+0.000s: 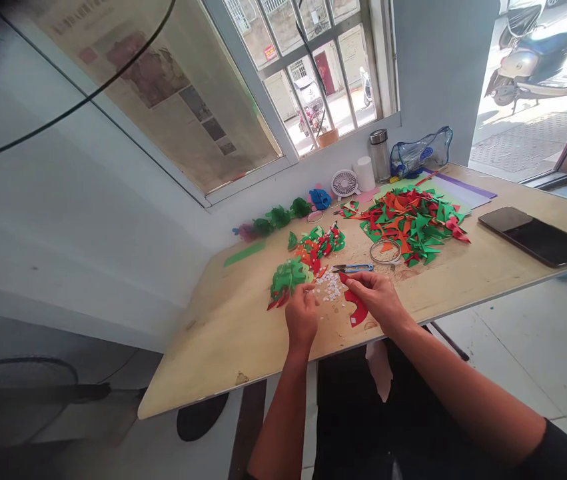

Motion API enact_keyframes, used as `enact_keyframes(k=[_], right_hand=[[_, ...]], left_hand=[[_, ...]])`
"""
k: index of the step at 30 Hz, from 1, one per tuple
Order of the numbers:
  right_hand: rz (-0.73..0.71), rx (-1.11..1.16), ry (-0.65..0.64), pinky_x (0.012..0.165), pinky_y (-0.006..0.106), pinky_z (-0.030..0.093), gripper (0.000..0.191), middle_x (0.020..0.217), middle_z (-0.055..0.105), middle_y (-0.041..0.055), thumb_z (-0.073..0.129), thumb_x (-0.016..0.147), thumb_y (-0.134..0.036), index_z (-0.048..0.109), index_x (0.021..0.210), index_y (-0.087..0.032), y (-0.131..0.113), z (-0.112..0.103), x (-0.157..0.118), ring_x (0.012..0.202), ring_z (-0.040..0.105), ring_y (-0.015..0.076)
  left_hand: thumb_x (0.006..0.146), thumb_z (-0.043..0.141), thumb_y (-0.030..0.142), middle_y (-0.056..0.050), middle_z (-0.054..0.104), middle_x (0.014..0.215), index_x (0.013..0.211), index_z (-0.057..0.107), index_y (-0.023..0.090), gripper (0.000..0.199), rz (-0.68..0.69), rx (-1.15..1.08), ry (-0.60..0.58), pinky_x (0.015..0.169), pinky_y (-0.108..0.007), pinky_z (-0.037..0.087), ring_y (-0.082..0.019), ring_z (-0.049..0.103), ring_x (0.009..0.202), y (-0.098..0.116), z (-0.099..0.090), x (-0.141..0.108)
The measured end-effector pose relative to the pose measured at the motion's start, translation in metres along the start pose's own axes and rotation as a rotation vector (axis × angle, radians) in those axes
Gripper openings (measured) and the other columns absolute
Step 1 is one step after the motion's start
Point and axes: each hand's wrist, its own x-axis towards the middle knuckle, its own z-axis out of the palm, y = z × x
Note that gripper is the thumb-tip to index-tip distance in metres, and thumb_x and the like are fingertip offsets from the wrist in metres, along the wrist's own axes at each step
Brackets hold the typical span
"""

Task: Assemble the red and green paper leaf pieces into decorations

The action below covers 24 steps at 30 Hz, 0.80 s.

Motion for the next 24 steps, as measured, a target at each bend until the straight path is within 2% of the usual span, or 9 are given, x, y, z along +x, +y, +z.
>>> enact_keyframes(k=[2,5,9,11,14,16,19,21,24], right_hand=[[-0.001,0.012,-0.004,0.044,0.019,0.049,0.034,0.064,0.064,0.0006,0.075,0.058,-0.044,0.07,0.074,-0.015,0.001,0.0,0.001,0.053,0.058,0.0099],[0.014,0.033,-0.006,0.041,0.018,0.048,0.033,0.063,0.063,0.0004,0.076,0.058,-0.043,0.069,0.074,-0.015,0.002,-0.001,0.001,0.053,0.058,0.0104],[0.023,0.076,-0.022,0.041,0.017,0.048,0.032,0.062,0.063,0.0003,0.075,0.059,-0.042,0.069,0.074,-0.015,0.005,0.001,0.0,0.052,0.057,0.0093],[0.019,0.079,-0.028,0.041,0.018,0.049,0.033,0.062,0.063,0.0005,0.075,0.059,-0.043,0.069,0.074,-0.015,0.006,0.003,0.0,0.051,0.057,0.0096],[0.015,0.047,-0.034,0.038,0.019,0.048,0.035,0.06,0.062,0.0005,0.074,0.059,-0.046,0.068,0.075,-0.015,0.007,0.006,0.0,0.05,0.057,0.0105],[0.007,0.017,-0.033,0.039,0.019,0.048,0.036,0.059,0.062,0.0005,0.074,0.058,-0.047,0.068,0.073,-0.015,0.008,0.009,0.002,0.051,0.056,0.0107],[-0.046,-0.054,-0.022,0.043,0.02,0.047,0.034,0.06,0.062,0.0005,0.073,0.06,-0.046,0.068,0.072,-0.015,0.01,0.012,0.007,0.052,0.056,0.0105],[-0.109,-0.114,-0.029,0.046,0.02,0.047,0.033,0.062,0.063,0.0007,0.07,0.063,-0.046,0.069,0.073,-0.015,0.012,0.014,0.009,0.054,0.056,0.0107],[-0.183,-0.217,-0.052,0.049,0.022,0.047,0.034,0.064,0.063,0.0012,0.066,0.069,-0.047,0.069,0.077,-0.015,0.012,0.017,0.012,0.057,0.056,0.0119]], left_hand=[[0.085,0.039,0.023,-0.003,0.061,0.059,0.092,0.062,0.018,0.024,-0.03,0.014,-0.006,0.057,-0.026,0.04,-0.017,0.057,0.056,-0.001,0.0,-0.001],[0.087,0.037,0.027,-0.004,0.062,0.059,0.085,0.062,0.018,0.027,-0.037,0.04,-0.014,0.058,-0.027,0.041,-0.017,0.057,0.055,-0.002,0.0,-0.003],[0.078,0.048,0.019,-0.007,0.069,0.076,0.08,0.065,0.018,0.018,0.021,0.036,-0.033,0.071,-0.031,0.045,-0.02,0.063,0.073,-0.005,-0.004,-0.005],[0.075,0.048,0.014,-0.008,0.07,0.083,0.081,0.067,0.018,0.02,0.037,-0.015,-0.01,0.078,-0.034,0.045,-0.021,0.063,0.081,-0.005,-0.006,-0.006],[0.076,0.048,0.016,-0.007,0.069,0.079,0.083,0.067,0.017,0.02,-0.04,-0.147,0.004,0.078,-0.034,0.046,-0.019,0.064,0.077,-0.003,-0.011,-0.009],[0.076,0.051,0.021,-0.006,0.069,0.074,0.087,0.067,0.015,0.02,-0.112,-0.324,-0.056,0.073,-0.032,0.048,-0.017,0.064,0.071,0.003,-0.013,-0.011],[0.074,0.059,0.032,-0.006,0.069,0.069,0.084,0.067,0.013,0.023,-0.22,-0.641,-0.251,0.071,-0.03,0.049,-0.017,0.065,0.069,0.018,-0.016,-0.016],[0.071,0.063,0.034,-0.007,0.07,0.069,0.078,0.067,0.012,0.023,-0.273,-0.764,-0.358,0.07,-0.03,0.048,-0.018,0.066,0.069,0.029,-0.017,-0.018],[0.066,0.067,0.033,-0.006,0.069,0.066,0.072,0.065,0.013,0.02,-0.36,-0.878,-0.39,0.066,-0.028,0.048,-0.017,0.066,0.064,0.041,-0.016,-0.019]])
